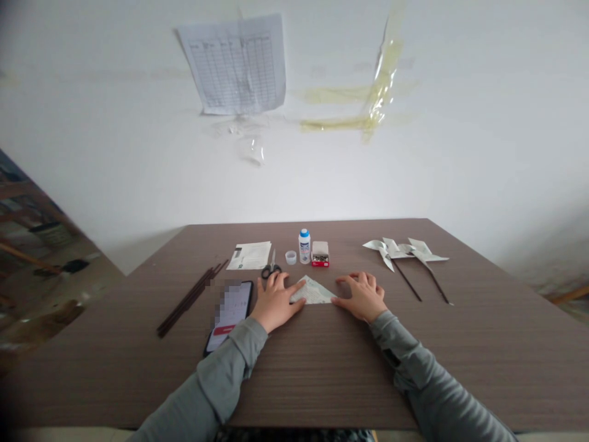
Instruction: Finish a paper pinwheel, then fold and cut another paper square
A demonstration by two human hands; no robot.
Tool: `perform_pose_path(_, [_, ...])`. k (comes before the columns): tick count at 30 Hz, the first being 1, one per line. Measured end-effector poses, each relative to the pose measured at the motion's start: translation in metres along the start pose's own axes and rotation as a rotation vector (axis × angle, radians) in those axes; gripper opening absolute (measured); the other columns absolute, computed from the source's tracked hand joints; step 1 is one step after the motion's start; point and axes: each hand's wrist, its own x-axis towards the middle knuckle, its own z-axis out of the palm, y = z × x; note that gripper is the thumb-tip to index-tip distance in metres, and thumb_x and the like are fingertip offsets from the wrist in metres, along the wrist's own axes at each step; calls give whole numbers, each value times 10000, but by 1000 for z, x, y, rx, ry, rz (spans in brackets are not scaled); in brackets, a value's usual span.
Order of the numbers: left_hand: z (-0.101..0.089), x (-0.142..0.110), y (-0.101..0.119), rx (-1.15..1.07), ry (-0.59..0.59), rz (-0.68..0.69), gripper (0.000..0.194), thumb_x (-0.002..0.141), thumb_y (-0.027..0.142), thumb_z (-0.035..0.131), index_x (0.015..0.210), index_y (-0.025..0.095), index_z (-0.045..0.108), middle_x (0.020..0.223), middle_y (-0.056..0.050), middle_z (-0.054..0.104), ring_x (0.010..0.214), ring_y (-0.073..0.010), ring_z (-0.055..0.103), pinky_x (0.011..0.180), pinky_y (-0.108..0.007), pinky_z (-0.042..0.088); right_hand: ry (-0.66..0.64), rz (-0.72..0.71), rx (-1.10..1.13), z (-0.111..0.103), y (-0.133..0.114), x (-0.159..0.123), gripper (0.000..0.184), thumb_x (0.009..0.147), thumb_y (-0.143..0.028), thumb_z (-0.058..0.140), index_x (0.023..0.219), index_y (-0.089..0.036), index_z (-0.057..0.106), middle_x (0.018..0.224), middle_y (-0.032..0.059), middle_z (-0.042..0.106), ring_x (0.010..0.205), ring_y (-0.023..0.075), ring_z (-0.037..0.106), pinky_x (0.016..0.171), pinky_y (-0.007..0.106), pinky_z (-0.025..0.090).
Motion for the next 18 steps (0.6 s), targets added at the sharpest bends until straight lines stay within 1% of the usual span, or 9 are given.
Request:
perform_pose_path(4, [1,0,-1,6,-13,-5,650,1230,527,754,1877,464,757,2048,-158,584,1948,-529,430,1575,-933,246,-29,-4,19,-2,13,5,554,991,-605,930,1530,-478,949,1666,130,793,1640,567,654,1232,749,631])
perform_pose_path(7, [2,0,-1,8,5,1,627,1219,527,770,1843,475,789,2017,-148,619,1920,-536,461,1564,-932,286,-12,-26,22,-3,19,7,526,963,-593,947,1477,-485,971,1614,127,812,1573,557,692,1185,726,656])
perform_pose_path(10, [3,1,-2,10,15,4,621,1213,526,783,1832,480,799,2004,-146,633,1909,-532,475,1556,-934,305,-7,-40,28,-5,20,7,495,954,-567,953,1443,-502,991,1599,118,831,1554,546,707,1177,708,668])
perform_pose_path(14, [3,0,-2,12,2,5,630,1224,515,775,1853,466,781,2022,-162,613,1926,-527,460,1560,-941,280,-33,-38,36,-7,17,5,525,963,-492,961,1486,-526,992,1661,111,840,1602,546,703,1222,714,671])
perform_pose_path(18, [2,0,-2,4,27,9,607,1208,511,797,1813,469,817,1985,-156,652,1886,-533,504,1546,-936,325,-31,-55,32,-8,16,4,561,964,-416,955,1510,-541,989,1683,111,851,1601,552,719,1190,715,704])
